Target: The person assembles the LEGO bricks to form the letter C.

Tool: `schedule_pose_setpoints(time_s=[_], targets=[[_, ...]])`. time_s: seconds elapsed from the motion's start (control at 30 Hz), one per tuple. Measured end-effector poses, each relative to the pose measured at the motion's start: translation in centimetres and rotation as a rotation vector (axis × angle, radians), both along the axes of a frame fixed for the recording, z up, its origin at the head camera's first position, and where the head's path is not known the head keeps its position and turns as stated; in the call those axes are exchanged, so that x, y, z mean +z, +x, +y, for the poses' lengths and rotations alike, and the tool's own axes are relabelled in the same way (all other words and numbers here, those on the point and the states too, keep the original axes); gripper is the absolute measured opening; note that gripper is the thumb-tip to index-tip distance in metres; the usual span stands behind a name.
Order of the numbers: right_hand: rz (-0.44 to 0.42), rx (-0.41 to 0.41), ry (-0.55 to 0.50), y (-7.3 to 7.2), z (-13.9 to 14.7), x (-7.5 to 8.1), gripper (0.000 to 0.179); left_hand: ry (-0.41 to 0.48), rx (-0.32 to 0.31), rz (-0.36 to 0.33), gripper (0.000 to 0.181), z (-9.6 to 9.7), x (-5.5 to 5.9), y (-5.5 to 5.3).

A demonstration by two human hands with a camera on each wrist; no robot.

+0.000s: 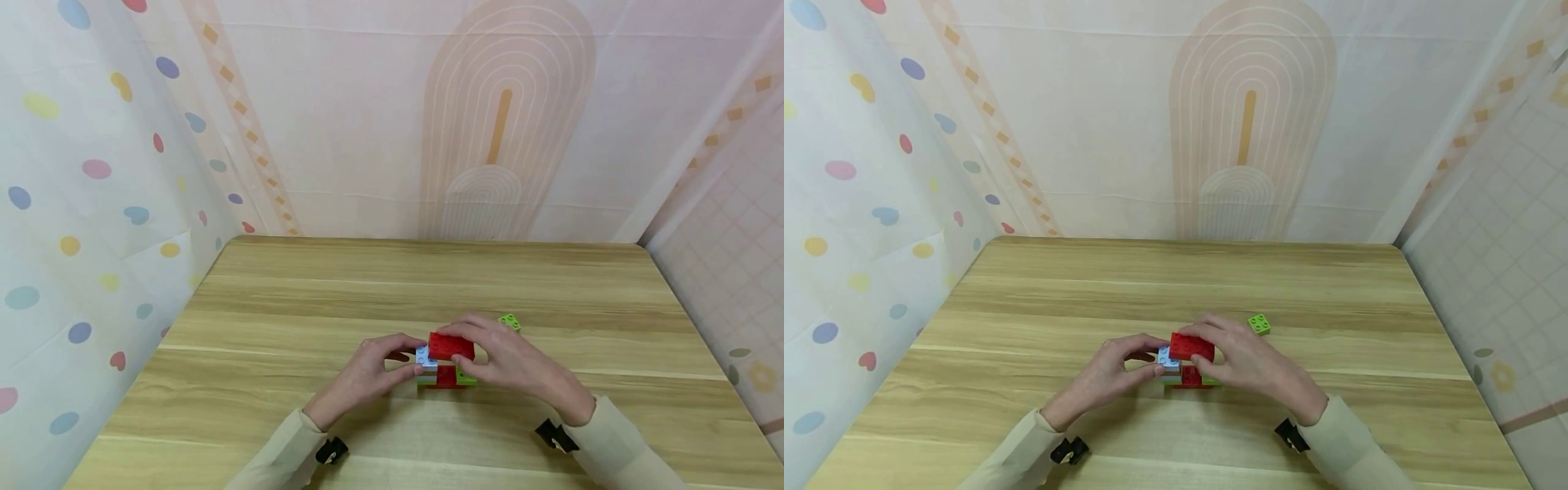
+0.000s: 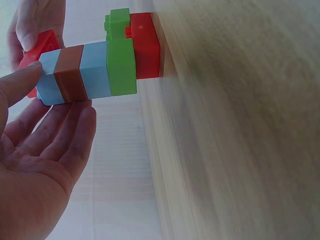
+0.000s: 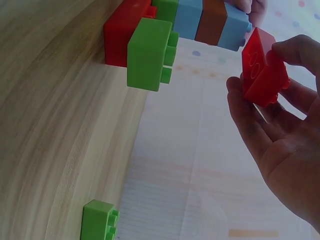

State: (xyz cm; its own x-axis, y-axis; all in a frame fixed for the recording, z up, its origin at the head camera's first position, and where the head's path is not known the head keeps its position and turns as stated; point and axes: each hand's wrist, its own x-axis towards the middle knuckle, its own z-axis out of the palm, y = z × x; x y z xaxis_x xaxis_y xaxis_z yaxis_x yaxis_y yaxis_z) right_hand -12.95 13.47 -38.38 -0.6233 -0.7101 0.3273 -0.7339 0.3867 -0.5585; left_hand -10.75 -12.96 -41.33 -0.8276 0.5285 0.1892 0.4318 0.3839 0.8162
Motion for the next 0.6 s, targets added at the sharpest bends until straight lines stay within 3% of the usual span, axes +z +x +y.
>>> schedule_pose_setpoints(time_s=[0.6], targets=[[0.065, 0.030, 0.021, 0.11, -0.47, -0.36, 0.032, 0.006, -0.011, -0.014, 0.032, -0.05, -0.11, -0.23]])
